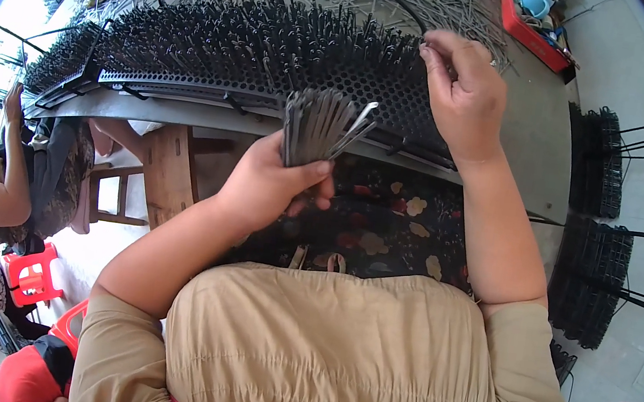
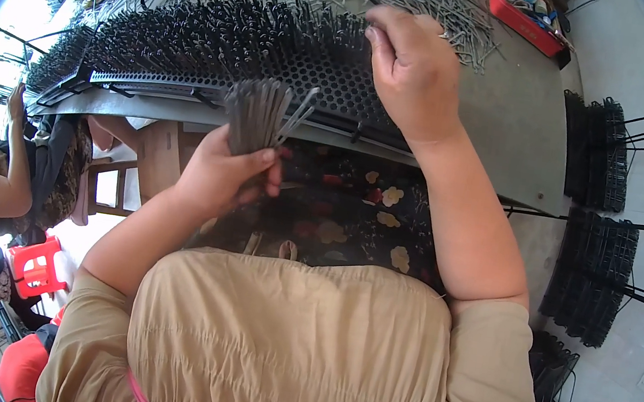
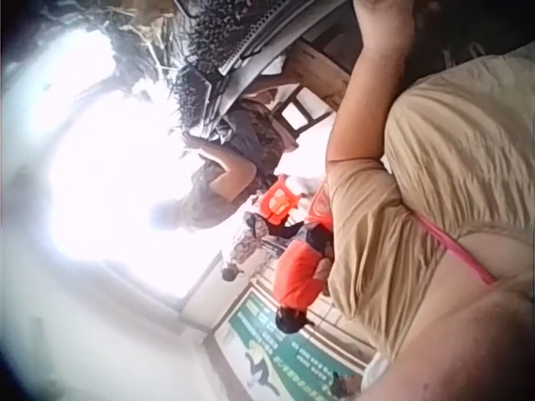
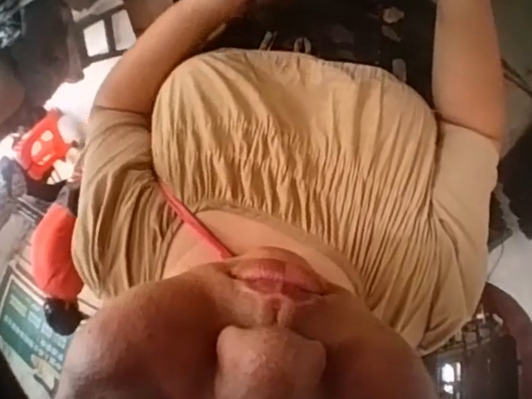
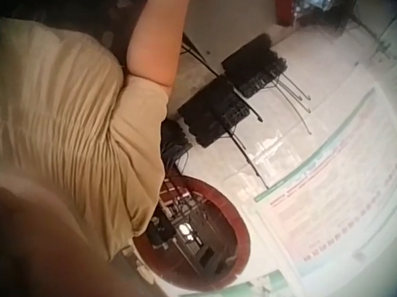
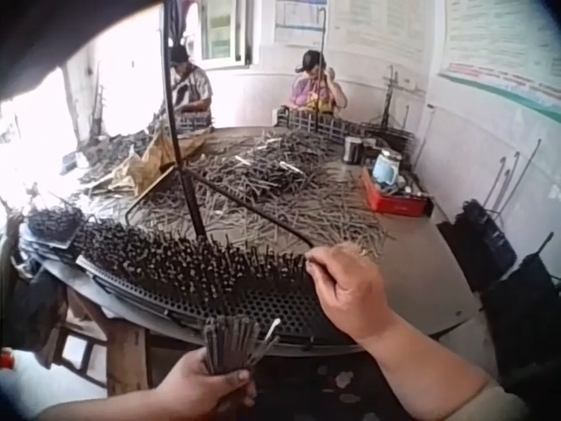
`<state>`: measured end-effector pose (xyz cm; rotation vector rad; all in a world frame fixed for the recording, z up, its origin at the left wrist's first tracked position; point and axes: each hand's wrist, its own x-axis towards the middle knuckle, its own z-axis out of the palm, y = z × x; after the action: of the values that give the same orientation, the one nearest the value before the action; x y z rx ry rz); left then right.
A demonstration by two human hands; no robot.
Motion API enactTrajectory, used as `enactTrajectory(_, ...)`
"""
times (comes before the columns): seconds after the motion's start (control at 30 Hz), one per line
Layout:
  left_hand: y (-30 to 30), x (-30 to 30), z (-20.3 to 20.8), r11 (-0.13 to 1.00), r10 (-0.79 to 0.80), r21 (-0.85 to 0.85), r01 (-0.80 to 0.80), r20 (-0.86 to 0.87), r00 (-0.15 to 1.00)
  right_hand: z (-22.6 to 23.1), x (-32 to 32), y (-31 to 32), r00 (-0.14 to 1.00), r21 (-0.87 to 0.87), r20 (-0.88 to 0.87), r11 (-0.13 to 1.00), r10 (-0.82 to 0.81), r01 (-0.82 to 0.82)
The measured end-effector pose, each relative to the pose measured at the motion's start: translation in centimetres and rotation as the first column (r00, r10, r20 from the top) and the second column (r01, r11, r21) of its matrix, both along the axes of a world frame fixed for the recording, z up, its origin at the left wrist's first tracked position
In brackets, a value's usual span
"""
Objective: Inserting thin metal pins manually into a grid template as part of an assembly process.
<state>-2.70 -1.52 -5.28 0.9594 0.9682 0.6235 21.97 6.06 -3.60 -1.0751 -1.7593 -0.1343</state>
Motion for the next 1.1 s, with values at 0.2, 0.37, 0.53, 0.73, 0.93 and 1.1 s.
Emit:
enactTrajectory(0.2, -0.4, 2.3, -2.5, 0.955, 0.193, -0.281, -0.093, 0.355, 0.915, -0.6, -0.2, -0.4, 0.988, -0.023, 0.144, 0.998, -0.055, 0.059)
enactTrajectory(0.37, -0.3, 1.6, -2.4, 0.953, 0.218, -0.289, -0.088, 0.457, 0.862, 0.1, -2.3, -4.9, 0.697, -0.473, -0.714, 0.688, 0.067, -0.551)
enactTrajectory(0.53, -0.2, 1.9, -2.2, 0.891, 0.160, -0.430, 0.146, 0.598, 0.786, 0.1, -1.6, -5.8, 0.571, -0.514, -0.820, 0.392, 0.036, -0.763)
enactTrajectory(0.73, -0.2, 2.5, -2.5, 0.967, 0.148, -0.244, -0.078, 0.287, 0.946, 0.0, 0.9, -2.5, 0.874, -0.236, -0.487, 0.964, -0.009, -0.121)
enactTrajectory(0.93, -0.3, 2.6, -2.6, 0.976, 0.151, -0.185, -0.117, 0.185, 0.971, -0.4, 0.9, -1.2, 0.990, 0.050, -0.144, 0.999, -0.009, 0.016)
enactTrajectory(1.1, -0.3, 2.6, -2.5, 0.980, 0.134, -0.170, -0.107, 0.162, 0.978, 0.1, 0.6, -1.4, 0.992, -0.003, 0.065, 0.994, -0.108, 0.108)
